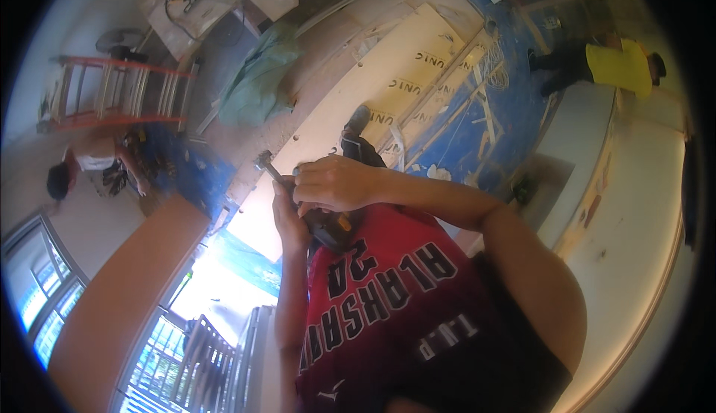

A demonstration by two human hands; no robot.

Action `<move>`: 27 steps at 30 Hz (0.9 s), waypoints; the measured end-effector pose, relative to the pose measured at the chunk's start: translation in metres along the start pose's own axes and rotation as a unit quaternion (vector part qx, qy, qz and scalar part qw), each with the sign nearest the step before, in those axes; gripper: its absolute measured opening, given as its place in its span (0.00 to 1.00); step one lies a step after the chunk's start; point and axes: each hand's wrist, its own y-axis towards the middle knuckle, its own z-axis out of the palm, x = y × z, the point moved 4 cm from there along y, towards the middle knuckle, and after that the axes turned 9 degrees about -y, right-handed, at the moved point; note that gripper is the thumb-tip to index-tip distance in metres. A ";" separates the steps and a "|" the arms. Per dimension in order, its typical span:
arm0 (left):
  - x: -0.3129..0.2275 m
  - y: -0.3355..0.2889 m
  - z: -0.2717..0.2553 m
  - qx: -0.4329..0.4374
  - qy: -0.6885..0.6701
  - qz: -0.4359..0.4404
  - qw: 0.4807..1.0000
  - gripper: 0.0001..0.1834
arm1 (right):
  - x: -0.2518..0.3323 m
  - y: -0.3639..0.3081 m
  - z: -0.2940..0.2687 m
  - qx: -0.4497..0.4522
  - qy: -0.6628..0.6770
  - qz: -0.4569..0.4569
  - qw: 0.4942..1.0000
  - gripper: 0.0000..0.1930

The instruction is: The person measures and marks a large sheet of plywood on the floor using a tape measure and pencil. They then use a power drill to create holes at the marked locations.

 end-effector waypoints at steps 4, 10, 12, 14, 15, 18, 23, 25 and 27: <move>0.004 0.015 0.038 0.035 0.005 -0.017 0.999 0.34 | -0.019 -0.016 -0.028 -0.027 -0.046 0.017 0.998 0.12; 0.014 0.047 0.089 0.057 0.069 -0.004 0.996 0.34 | -0.051 -0.043 -0.061 -0.132 -0.053 0.078 0.987 0.11; 0.014 0.061 0.113 0.075 0.088 -0.002 0.993 0.34 | -0.068 -0.049 -0.082 -0.151 -0.060 0.097 0.982 0.11; 0.014 0.070 0.140 0.077 0.123 0.005 0.989 0.34 | -0.081 -0.059 -0.103 -0.151 -0.068 0.117 0.979 0.11; 0.013 0.075 0.156 0.071 0.150 0.013 0.986 0.34 | -0.088 -0.063 -0.116 -0.163 -0.070 0.124 0.976 0.11; 0.006 0.095 0.221 0.105 0.175 0.025 0.979 0.34 | -0.112 -0.076 -0.165 -0.191 -0.077 0.136 0.969 0.11; 0.002 0.113 0.316 0.167 0.298 0.044 0.939 0.33 | -0.145 -0.108 -0.228 -0.256 -0.099 0.188 0.943 0.11; 0.007 0.123 0.348 0.187 0.301 0.033 0.934 0.32 | -0.157 -0.122 -0.250 -0.247 -0.094 0.211 0.941 0.11; 0.025 0.149 0.357 0.208 0.286 0.034 0.935 0.30 | -0.169 -0.127 -0.275 -0.223 -0.124 0.225 0.940 0.10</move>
